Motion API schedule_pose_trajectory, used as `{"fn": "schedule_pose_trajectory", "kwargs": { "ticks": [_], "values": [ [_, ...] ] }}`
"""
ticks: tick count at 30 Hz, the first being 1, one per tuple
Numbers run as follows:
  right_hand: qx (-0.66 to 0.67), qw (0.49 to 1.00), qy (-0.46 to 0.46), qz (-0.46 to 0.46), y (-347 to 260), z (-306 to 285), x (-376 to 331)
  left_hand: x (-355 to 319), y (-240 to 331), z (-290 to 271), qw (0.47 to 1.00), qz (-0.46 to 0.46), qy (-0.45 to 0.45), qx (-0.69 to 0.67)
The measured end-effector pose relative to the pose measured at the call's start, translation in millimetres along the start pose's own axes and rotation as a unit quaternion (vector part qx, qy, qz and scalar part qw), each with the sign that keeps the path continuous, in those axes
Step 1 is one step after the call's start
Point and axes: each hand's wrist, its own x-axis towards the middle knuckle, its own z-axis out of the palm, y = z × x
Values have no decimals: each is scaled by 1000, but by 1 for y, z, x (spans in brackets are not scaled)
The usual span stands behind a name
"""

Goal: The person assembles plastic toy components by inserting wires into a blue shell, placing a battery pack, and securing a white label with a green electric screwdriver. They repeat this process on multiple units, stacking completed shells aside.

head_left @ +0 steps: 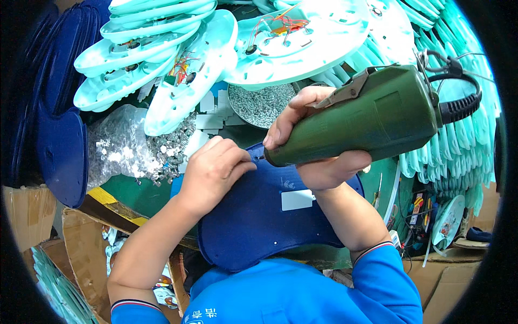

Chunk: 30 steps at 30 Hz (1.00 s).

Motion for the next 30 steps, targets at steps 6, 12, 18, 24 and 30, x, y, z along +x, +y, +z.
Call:
{"fn": "schedule_pose_trajectory", "kwargs": {
  "ticks": [6, 12, 18, 24, 30],
  "values": [
    [1, 1000, 19, -1, 8, 7, 3, 6, 3, 5, 999, -26, -22, 2],
    [41, 999, -11, 20, 18, 8, 8, 7, 2, 8, 999, 1, -16, 36],
    [95, 994, 40, -31, 7, -7, 6, 9, 4, 8, 997, 58, 18, 52],
    [146, 984, 25, -99, -9, -28, 1, 34, 11, 19, 993, 110, 35, 28],
    [132, 979, 22, -153, -8, -47, 0, 49, 10, 35, 991, 134, 24, -10]
  ]
}}
